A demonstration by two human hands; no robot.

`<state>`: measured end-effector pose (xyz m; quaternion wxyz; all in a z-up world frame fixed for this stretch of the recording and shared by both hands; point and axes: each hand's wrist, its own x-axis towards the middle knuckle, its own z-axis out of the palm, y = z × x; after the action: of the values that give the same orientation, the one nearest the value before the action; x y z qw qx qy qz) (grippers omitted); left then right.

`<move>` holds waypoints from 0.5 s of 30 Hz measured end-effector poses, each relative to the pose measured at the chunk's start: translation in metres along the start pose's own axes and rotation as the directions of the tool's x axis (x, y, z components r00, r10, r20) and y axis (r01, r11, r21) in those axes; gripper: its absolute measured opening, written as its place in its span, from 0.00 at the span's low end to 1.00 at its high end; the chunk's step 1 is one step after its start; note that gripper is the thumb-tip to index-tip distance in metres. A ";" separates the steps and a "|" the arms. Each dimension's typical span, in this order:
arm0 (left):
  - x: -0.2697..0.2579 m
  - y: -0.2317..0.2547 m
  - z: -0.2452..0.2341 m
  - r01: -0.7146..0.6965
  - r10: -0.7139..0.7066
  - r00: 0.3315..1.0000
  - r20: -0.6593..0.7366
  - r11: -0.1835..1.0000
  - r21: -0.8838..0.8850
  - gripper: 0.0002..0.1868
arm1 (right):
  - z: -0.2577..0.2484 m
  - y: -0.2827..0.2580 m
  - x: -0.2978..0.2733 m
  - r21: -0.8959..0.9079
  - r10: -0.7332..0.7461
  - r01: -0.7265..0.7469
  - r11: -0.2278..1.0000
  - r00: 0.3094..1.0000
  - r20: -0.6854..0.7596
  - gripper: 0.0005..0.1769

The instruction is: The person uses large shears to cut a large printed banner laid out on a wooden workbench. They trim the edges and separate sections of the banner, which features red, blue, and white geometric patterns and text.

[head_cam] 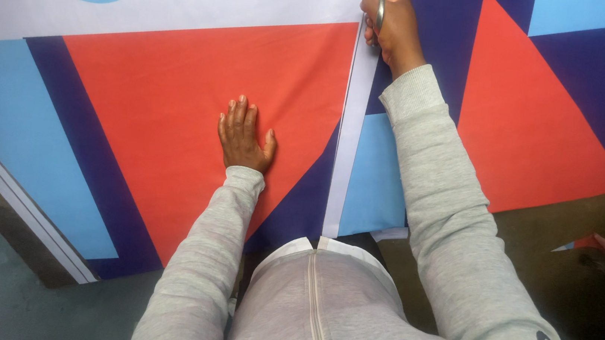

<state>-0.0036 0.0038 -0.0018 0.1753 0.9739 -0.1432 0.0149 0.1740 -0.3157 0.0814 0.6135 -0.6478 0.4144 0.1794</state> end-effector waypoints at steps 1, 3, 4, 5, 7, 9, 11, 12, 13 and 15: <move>0.000 0.000 0.000 0.004 -0.004 1.000 0.009 1.000 0.005 0.36 | 0.000 0.001 0.001 0.001 -0.015 0.015 1.000 1.000 -0.012 0.10; -0.001 0.000 0.001 0.007 -0.008 1.000 0.014 1.000 0.014 0.36 | 0.000 0.003 0.003 0.006 -0.034 0.034 0.999 0.999 -0.021 0.11; -0.001 0.000 0.002 0.007 -0.007 1.000 0.003 1.000 0.002 0.36 | 0.000 0.004 0.004 0.012 -0.043 0.044 0.999 0.999 -0.010 0.11; -0.001 -0.001 0.004 0.008 -0.008 1.000 -0.007 1.000 -0.010 0.36 | -0.001 0.005 0.005 0.019 -0.053 0.053 0.998 0.999 0.001 0.11; -0.001 -0.001 0.004 0.009 -0.009 1.000 -0.005 1.000 -0.017 0.36 | -0.002 0.001 0.008 0.023 -0.053 0.053 0.998 0.999 0.011 0.10; -0.004 -0.002 0.003 0.018 -0.018 1.000 0.004 1.000 -0.018 0.36 | -0.001 -0.004 0.013 0.025 -0.044 0.043 0.999 0.999 0.028 0.10; -0.002 -0.002 0.005 0.016 -0.016 1.000 0.009 1.000 -0.022 0.36 | -0.004 -0.014 0.021 0.013 -0.036 0.036 0.999 0.998 0.042 0.13; -0.002 -0.001 0.005 0.013 -0.013 1.000 0.008 1.000 -0.022 0.36 | -0.004 -0.017 0.024 0.015 -0.037 0.037 0.999 0.998 0.041 0.13; -0.001 -0.001 0.005 0.012 -0.012 1.000 -0.002 1.000 -0.027 0.36 | -0.004 -0.019 0.026 0.019 -0.049 0.048 0.999 0.998 0.044 0.12; -0.002 -0.002 0.004 0.013 -0.013 1.000 -0.014 0.999 -0.031 0.36 | -0.004 -0.022 0.027 0.020 -0.060 0.059 0.998 0.997 0.050 0.11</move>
<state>-0.0050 0.0044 -0.0065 0.1916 0.9719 -0.1357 0.0182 0.2059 -0.3300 0.0760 0.6350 -0.6493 0.3809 0.1734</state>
